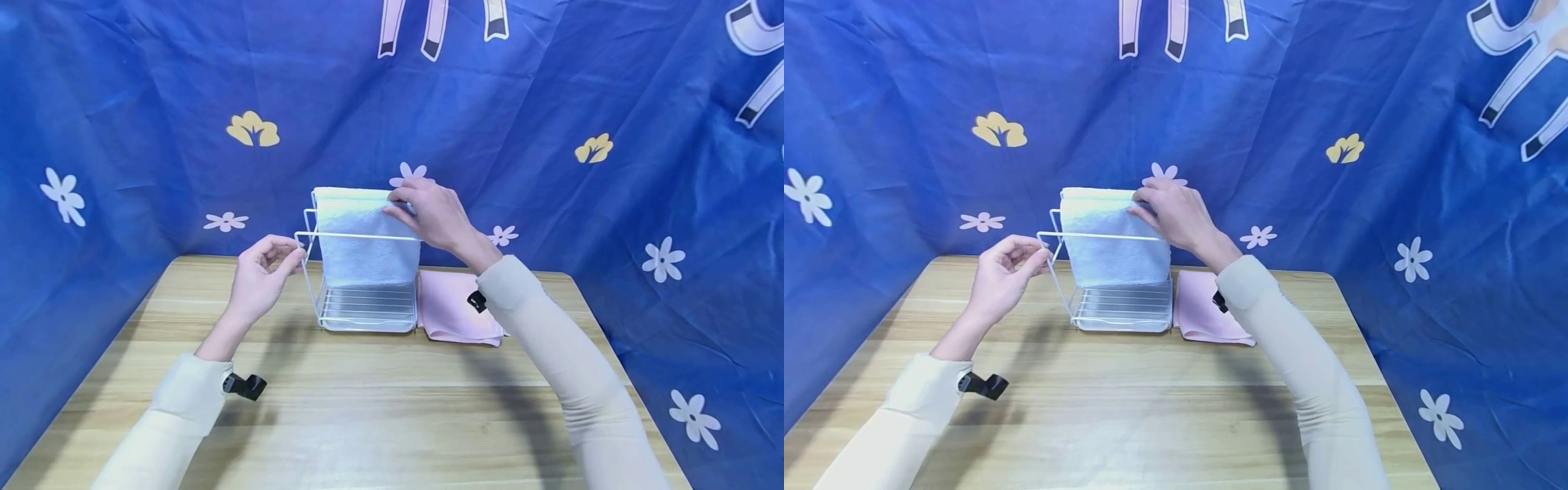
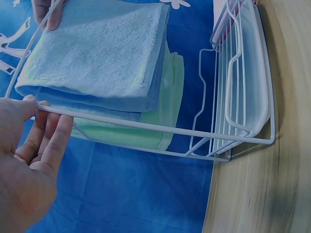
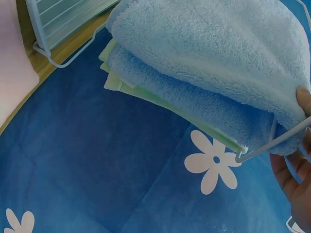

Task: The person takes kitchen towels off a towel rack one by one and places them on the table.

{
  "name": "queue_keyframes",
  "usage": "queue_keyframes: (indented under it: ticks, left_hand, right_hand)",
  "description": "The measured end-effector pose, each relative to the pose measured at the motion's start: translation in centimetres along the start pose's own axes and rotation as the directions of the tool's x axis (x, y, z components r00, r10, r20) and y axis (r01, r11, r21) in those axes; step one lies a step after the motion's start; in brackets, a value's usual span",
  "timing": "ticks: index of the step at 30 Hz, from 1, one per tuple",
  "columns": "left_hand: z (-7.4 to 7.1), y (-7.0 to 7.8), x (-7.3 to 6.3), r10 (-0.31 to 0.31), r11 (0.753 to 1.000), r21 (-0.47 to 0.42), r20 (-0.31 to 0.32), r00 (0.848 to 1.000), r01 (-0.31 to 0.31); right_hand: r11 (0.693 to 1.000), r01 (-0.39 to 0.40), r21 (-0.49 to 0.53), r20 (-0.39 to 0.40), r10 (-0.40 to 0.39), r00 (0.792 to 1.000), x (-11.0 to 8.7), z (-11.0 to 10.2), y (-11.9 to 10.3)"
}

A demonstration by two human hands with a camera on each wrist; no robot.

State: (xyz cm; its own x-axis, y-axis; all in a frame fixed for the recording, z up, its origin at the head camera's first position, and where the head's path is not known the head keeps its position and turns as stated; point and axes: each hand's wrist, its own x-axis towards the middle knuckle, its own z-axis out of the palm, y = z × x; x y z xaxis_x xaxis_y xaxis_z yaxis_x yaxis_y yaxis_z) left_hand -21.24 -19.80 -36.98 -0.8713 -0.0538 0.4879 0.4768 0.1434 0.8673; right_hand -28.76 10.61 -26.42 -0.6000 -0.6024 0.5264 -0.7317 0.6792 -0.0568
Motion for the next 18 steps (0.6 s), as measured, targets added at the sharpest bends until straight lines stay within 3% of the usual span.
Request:
queue_keyframes:
  ticks: [18]
  left_hand:
    - [0.0, -0.1, 0.2, 0.008, 1.000, 0.018, 0.000, 1.000, -0.008]
  right_hand:
    - [0.998, 0.065, 0.012, -0.099, -0.063, 0.993, -0.6, -2.2, 0.2]
